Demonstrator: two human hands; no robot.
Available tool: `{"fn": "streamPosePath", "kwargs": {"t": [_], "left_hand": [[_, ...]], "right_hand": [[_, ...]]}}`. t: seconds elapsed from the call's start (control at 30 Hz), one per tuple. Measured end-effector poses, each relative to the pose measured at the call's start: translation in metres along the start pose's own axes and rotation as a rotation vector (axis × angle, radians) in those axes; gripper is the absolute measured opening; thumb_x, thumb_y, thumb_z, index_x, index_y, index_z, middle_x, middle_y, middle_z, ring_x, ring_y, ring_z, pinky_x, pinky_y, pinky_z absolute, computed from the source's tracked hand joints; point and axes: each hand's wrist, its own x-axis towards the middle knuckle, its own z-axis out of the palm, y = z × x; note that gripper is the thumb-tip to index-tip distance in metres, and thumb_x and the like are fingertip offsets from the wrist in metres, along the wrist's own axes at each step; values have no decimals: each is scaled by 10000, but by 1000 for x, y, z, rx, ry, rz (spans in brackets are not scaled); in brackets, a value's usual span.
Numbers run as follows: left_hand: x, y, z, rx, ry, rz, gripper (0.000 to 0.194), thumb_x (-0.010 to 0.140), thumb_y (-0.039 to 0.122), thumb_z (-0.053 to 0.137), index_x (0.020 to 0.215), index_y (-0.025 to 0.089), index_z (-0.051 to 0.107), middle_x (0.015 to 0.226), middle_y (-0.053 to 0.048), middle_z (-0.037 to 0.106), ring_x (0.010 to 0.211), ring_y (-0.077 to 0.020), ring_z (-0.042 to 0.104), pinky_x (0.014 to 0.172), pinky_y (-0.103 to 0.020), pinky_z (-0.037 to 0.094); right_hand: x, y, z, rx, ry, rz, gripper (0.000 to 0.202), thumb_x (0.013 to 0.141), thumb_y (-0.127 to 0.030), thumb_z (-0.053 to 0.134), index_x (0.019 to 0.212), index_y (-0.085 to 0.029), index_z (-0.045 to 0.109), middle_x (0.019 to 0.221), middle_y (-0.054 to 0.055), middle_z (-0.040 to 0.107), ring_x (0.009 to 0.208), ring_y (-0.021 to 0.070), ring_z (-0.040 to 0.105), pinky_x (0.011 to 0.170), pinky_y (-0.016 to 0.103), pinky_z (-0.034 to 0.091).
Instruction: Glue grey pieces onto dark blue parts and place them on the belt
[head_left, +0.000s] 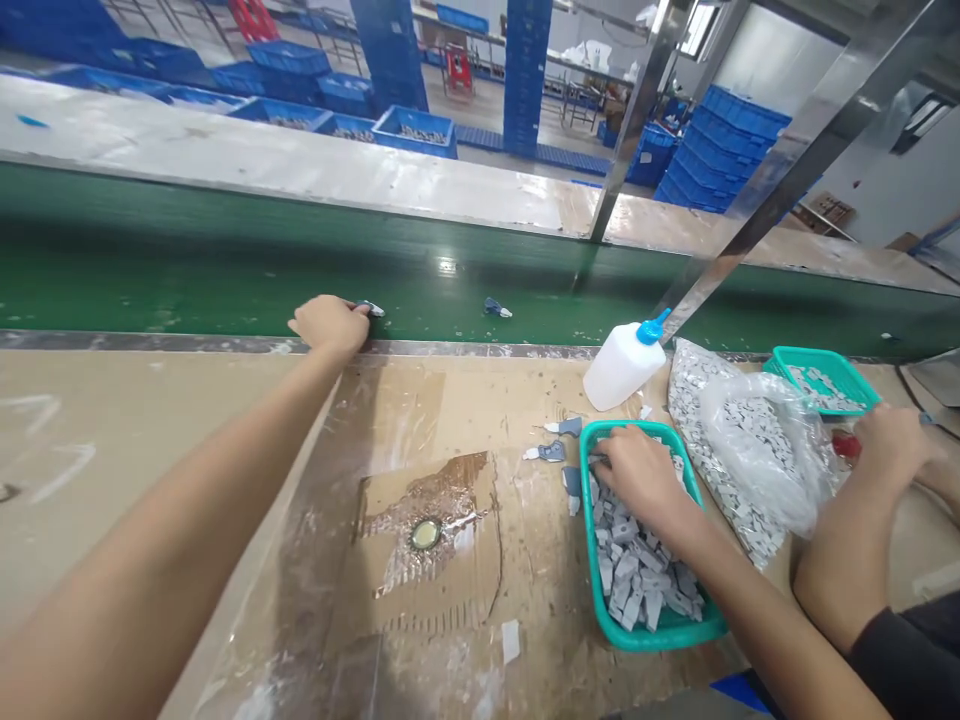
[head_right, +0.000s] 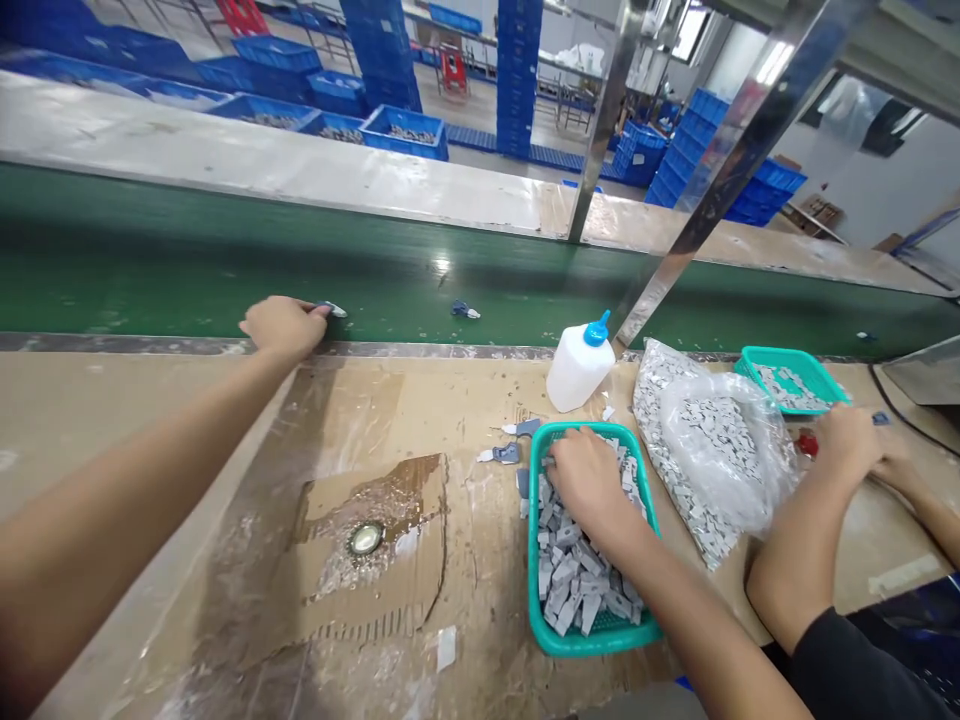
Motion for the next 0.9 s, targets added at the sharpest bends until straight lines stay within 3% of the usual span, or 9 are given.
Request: {"fn": "streamPosePath", "kwargs": {"t": [0.07, 0.13, 0.2, 0.27, 0.37, 0.5, 0.6, 0.77, 0.9], "left_hand": [[1, 4, 12, 93, 77, -23, 174, 832, 216, 618, 718, 94, 572, 928, -87, 680, 1392, -391, 326, 1048, -502, 231], [-2, 15, 26, 179, 32, 10, 194, 846, 179, 575, 973, 52, 650, 1268, -226, 599, 1411, -457, 271, 1087, -615, 203], [-7, 30, 42, 225, -129, 97, 411, 860, 142, 545, 1249, 23, 608, 1415, -265, 511, 1392, -419, 354, 1133, -580, 251], [-12, 45, 61, 219, -308, 202, 506, 883, 124, 536, 1386, 73, 556, 1480, -204, 501, 1401, -320, 408, 1185, -446, 279], [-17, 63, 88, 164, -449, 266, 541, 880, 130, 600, 1418, 169, 561, 1557, -112, 456, 1452, -235, 376, 1212, -332, 263], [-15, 72, 104, 73, -453, 159, 340, 821, 113, 677, 1155, 158, 727, 1435, -162, 566, 1415, -360, 408, 1195, -523, 261], [-17, 73, 102, -74, -386, 64, 127, 805, 67, 669, 888, 119, 750, 1214, -170, 670, 1349, -381, 456, 1185, -533, 276], [-49, 76, 71, -455, -375, -146, 123, 950, 133, 557, 958, 103, 676, 1027, -112, 688, 1020, -221, 673, 1038, -409, 518], [-102, 71, 13, -799, -496, -372, 284, 1035, 190, 443, 860, 98, 647, 946, -117, 707, 916, -150, 715, 930, -273, 597]], "right_hand": [[1, -2, 3, -6, 9, 20, 117, 843, -119, 616, 779, -152, 708, 914, 132, 692, 938, 280, 663, 696, 302, 449], [0, -5, 4, 1, 26, 27, 133, 854, -87, 587, 797, -133, 698, 931, 148, 681, 928, 289, 669, 695, 314, 461], [-3, -4, 4, 22, 51, 12, 166, 905, -91, 543, 835, -121, 690, 971, 155, 674, 961, 289, 668, 736, 326, 481], [-9, 1, 1, 50, 77, -9, 183, 968, -153, 504, 910, -125, 676, 995, 138, 674, 970, 262, 669, 773, 322, 499], [-25, 16, -3, 361, 158, -12, 188, 997, -307, 518, 990, -163, 639, 885, 69, 683, 803, 202, 673, 710, 297, 523], [-65, 26, -10, 959, 252, -81, 349, 974, -412, 553, 1255, -212, 602, 838, 15, 668, 684, 148, 632, 610, 249, 514], [-97, 11, -12, 1201, 107, -131, 325, 963, -426, 587, 1206, -234, 686, 759, -4, 634, 581, 107, 591, 550, 220, 483], [-116, -32, -7, 1767, -268, 63, 339, 773, -468, 828, 900, -182, 697, 711, 31, 707, 645, 152, 697, 620, 244, 556], [-100, -59, 2, 1854, -156, 95, 329, 739, -395, 873, 784, -178, 630, 698, 15, 713, 616, 114, 675, 608, 199, 546]]}}
